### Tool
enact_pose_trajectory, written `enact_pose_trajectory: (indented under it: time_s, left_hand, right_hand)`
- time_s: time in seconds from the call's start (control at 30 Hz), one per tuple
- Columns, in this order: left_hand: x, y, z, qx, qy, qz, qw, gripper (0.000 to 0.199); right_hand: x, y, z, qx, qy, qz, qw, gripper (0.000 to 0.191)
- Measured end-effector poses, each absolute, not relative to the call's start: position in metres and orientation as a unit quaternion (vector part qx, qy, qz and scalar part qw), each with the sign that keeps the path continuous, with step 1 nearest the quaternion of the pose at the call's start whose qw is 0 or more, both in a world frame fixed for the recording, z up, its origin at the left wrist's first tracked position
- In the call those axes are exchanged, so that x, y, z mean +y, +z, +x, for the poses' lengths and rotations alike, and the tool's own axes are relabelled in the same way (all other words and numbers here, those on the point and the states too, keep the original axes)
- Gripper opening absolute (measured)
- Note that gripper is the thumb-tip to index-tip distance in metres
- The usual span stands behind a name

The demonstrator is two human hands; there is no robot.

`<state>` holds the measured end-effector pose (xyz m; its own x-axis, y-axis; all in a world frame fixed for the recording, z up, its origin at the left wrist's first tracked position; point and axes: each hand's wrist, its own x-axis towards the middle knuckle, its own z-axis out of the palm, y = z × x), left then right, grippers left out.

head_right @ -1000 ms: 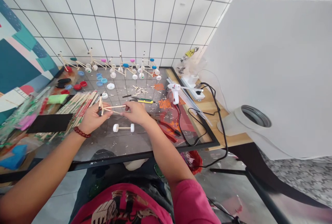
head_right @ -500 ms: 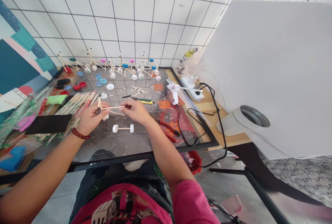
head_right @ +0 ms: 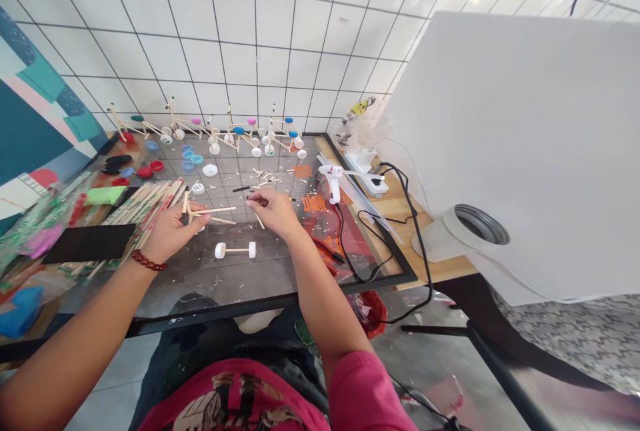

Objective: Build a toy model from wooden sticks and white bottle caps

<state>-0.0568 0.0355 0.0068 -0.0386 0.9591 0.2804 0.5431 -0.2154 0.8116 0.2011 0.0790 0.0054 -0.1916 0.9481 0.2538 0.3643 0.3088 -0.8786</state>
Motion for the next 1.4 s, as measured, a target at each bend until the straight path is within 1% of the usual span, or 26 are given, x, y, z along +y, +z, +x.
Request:
enact_pose_trajectory:
  time_s: [0.1,0.2,0.33,0.47,0.5,0.6,0.63,0.67,0.77,0.83,0.9,1.0,1.1,1.23,1.4]
  left_hand:
    - [0.034,0.008,-0.056,0.579,0.448,0.631,0.257,0.039]
    - [0.036,0.007,-0.054,0.58,0.501,0.571,0.294,0.039]
    - [0.042,0.006,-0.054,0.547,0.598,0.462,0.36,0.035]
    - [0.044,0.011,-0.057,0.52,0.621,0.41,0.418,0.037]
    - [0.044,0.012,-0.058,0.518,0.618,0.407,0.429,0.037]
    - [0.043,0.015,-0.057,0.522,0.613,0.393,0.444,0.04]
    - [0.043,0.015,-0.055,0.525,0.614,0.386,0.445,0.041]
    - [0.042,0.014,-0.054,0.528,0.614,0.382,0.446,0.041]
    - [0.042,0.011,-0.051,0.532,0.604,0.393,0.445,0.042]
    - [0.042,0.009,-0.051,0.533,0.59,0.407,0.45,0.041]
    - [0.041,0.01,-0.051,0.524,0.577,0.413,0.472,0.041]
    - [0.036,0.016,-0.05,0.491,0.556,0.424,0.519,0.044]
    - [0.029,0.022,-0.049,0.465,0.536,0.449,0.543,0.052]
    - [0.024,0.022,-0.047,0.453,0.511,0.508,0.525,0.063]
    - [0.027,0.013,-0.048,0.461,0.497,0.552,0.485,0.065]
  right_hand:
    - [0.079,0.003,0.199,-0.682,0.341,-0.481,0.434,0.009]
    - [0.082,0.0,0.2,-0.67,0.337,-0.488,0.447,0.012]
    - [0.084,-0.003,0.2,-0.675,0.324,-0.503,0.431,0.009]
    - [0.08,-0.007,0.192,-0.704,0.322,-0.479,0.413,0.01]
    - [0.078,-0.008,0.189,-0.715,0.325,-0.464,0.41,0.015]
    - [0.073,-0.01,0.179,-0.747,0.326,-0.411,0.408,0.038]
    - [0.071,-0.011,0.177,-0.756,0.323,-0.397,0.408,0.041]
    - [0.07,-0.011,0.174,-0.762,0.319,-0.388,0.408,0.039]
    - [0.067,-0.012,0.17,-0.78,0.303,-0.386,0.389,0.018]
    - [0.067,-0.011,0.169,-0.785,0.295,-0.402,0.367,0.012]
    - [0.068,-0.01,0.169,-0.778,0.295,-0.429,0.353,0.013]
    - [0.071,-0.01,0.171,-0.743,0.321,-0.465,0.359,0.014]
    - [0.074,-0.013,0.174,-0.729,0.334,-0.476,0.36,0.017]
    - [0.077,-0.018,0.179,-0.772,0.259,-0.47,0.341,0.017]
    - [0.076,-0.024,0.181,-0.832,0.159,-0.46,0.265,0.019]
